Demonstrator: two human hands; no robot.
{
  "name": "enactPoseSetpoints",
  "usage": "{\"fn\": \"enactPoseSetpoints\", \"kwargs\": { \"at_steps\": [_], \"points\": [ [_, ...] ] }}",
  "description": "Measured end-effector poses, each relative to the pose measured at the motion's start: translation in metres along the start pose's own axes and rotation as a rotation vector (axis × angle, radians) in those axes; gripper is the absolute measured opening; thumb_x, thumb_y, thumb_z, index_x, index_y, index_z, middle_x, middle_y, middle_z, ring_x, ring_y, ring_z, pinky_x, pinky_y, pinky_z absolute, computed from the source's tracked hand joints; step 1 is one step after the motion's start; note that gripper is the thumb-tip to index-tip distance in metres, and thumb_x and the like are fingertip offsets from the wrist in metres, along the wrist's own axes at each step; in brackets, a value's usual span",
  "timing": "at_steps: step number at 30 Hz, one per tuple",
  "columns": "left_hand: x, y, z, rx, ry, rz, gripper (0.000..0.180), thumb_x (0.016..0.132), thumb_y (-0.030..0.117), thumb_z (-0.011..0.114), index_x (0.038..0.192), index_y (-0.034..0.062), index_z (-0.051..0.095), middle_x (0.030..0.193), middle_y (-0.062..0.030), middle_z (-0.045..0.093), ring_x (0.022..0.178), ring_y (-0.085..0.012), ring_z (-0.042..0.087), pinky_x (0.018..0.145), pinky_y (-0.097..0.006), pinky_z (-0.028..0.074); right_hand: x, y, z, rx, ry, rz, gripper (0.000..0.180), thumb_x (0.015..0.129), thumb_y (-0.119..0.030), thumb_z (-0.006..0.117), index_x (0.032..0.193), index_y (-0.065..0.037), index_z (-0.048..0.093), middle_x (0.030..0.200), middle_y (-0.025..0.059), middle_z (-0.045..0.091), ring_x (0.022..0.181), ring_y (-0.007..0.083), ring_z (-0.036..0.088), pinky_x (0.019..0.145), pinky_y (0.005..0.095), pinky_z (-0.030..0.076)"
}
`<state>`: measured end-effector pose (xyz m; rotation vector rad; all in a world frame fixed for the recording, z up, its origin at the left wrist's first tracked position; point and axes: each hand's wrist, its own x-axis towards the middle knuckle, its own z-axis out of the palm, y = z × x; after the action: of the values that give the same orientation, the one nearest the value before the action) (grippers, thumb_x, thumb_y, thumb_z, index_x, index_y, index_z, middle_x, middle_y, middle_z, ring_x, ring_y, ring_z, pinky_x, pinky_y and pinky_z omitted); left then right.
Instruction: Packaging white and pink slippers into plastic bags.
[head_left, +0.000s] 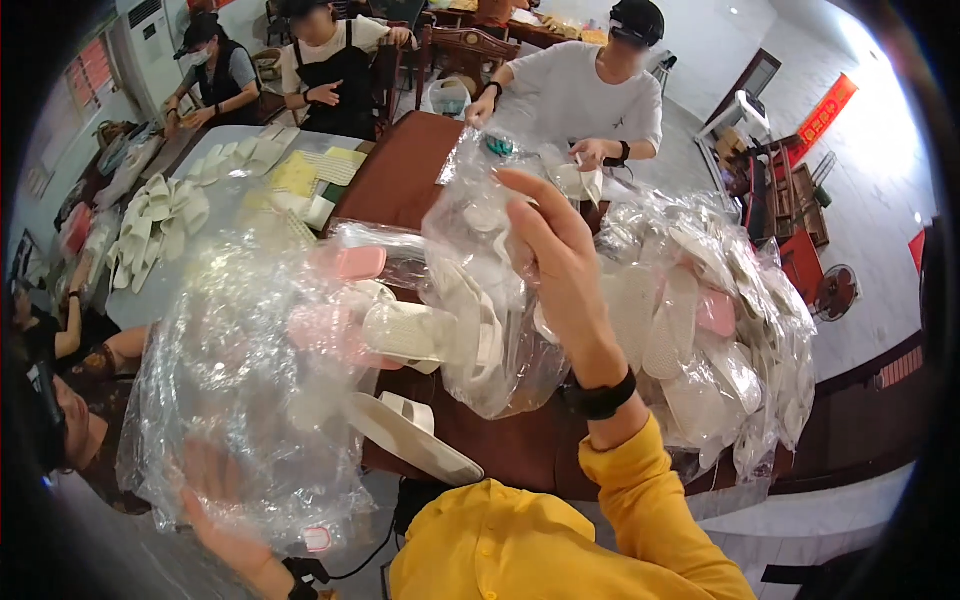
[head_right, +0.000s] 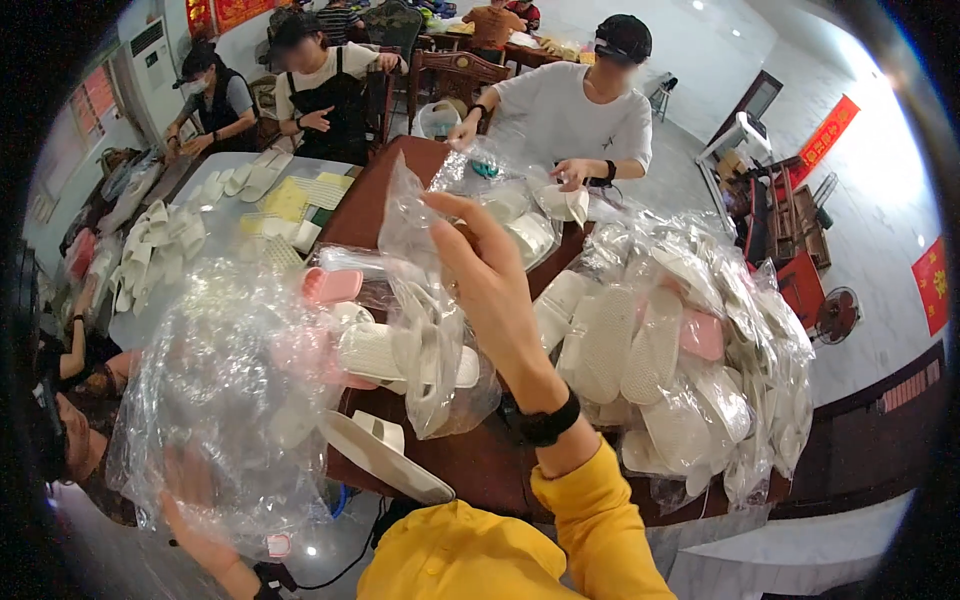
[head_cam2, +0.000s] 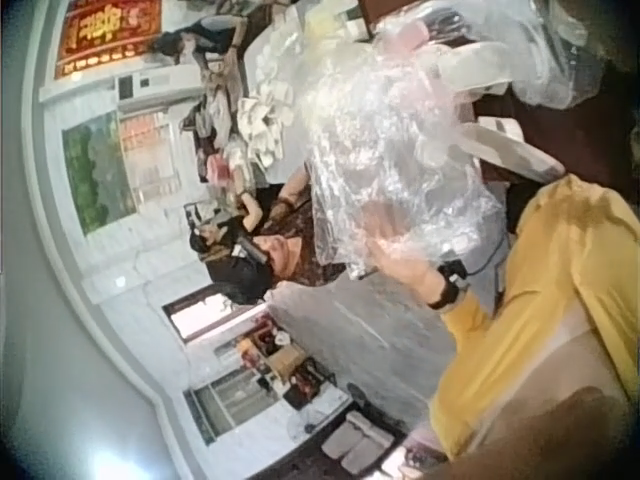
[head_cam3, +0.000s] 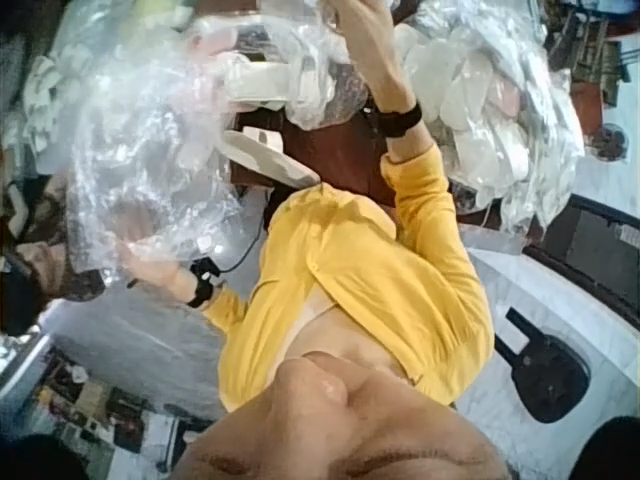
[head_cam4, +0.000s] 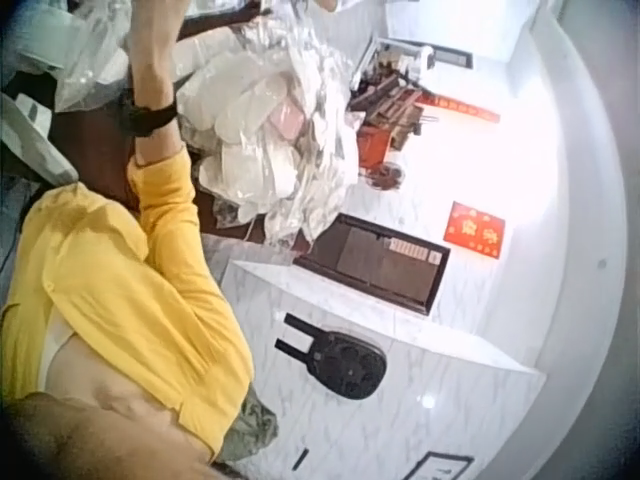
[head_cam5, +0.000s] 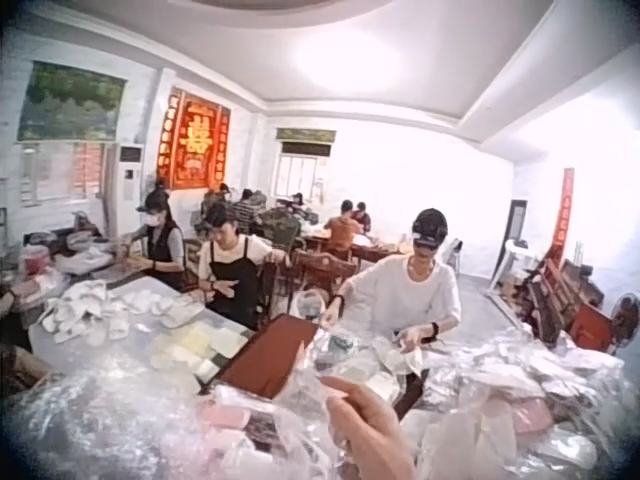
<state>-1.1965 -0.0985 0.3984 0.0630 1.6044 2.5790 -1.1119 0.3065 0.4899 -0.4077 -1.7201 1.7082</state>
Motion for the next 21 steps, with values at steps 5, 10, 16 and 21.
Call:
{"fn": "enactPoseSetpoints", "kwargs": {
  "at_steps": [5, 10, 16, 21],
  "points": [
    [0.003, -0.013, 0.012, -0.034, 0.024, -0.079, 0.054, 0.101, 0.032, 0.038, 0.142, -0.0031, 0.037, 0.146, -0.0143, 0.041, 0.132, -0.0281, 0.043, 0.112, -0.041, 0.032, 0.005, -0.043, 0.002, -0.008, 0.113, -0.325, 0.030, 0.098, -0.016, 0.053, 0.127, -0.007, 0.058, 0.083, -0.0046, 0.049, 0.063, 0.0009, 0.038, 0.051, 0.0172, 0.028],
    [-0.002, -0.019, 0.061, -0.127, 0.085, -0.051, 0.049, 0.099, 0.028, 0.043, 0.137, -0.0030, 0.043, 0.134, -0.0193, 0.051, 0.118, -0.0335, 0.053, 0.096, -0.051, 0.047, -0.041, -0.108, -0.008, -0.202, 0.301, -0.684, 0.056, 0.087, -0.006, 0.059, 0.139, 0.006, 0.041, 0.119, 0.0095, 0.059, 0.064, 0.0016, 0.041, 0.056, 0.0157, 0.035],
    [-0.015, -0.031, 0.114, -0.066, -0.210, -0.056, 0.044, 0.099, 0.024, 0.045, 0.134, -0.0037, 0.044, 0.127, -0.0170, 0.055, 0.112, -0.0330, 0.057, 0.090, -0.048, 0.049, -0.097, -0.090, 0.043, -0.574, -0.314, -0.620, 0.069, 0.076, -0.004, 0.074, 0.138, 0.005, 0.045, 0.108, 0.0187, 0.066, 0.054, 0.0152, 0.053, 0.046, 0.0268, 0.043],
    [-0.036, -0.035, 0.169, -0.192, -0.230, -0.191, 0.045, 0.097, 0.027, 0.055, 0.132, -0.0007, 0.047, 0.121, -0.0087, 0.058, 0.108, -0.0186, 0.057, 0.089, -0.034, 0.047, -0.108, -0.001, 0.074, -0.412, -0.280, -0.454, 0.073, 0.080, -0.004, 0.069, 0.145, 0.000, 0.036, 0.080, 0.0093, 0.056, 0.056, 0.0226, 0.056, 0.050, 0.0315, 0.045]
  ]
}}
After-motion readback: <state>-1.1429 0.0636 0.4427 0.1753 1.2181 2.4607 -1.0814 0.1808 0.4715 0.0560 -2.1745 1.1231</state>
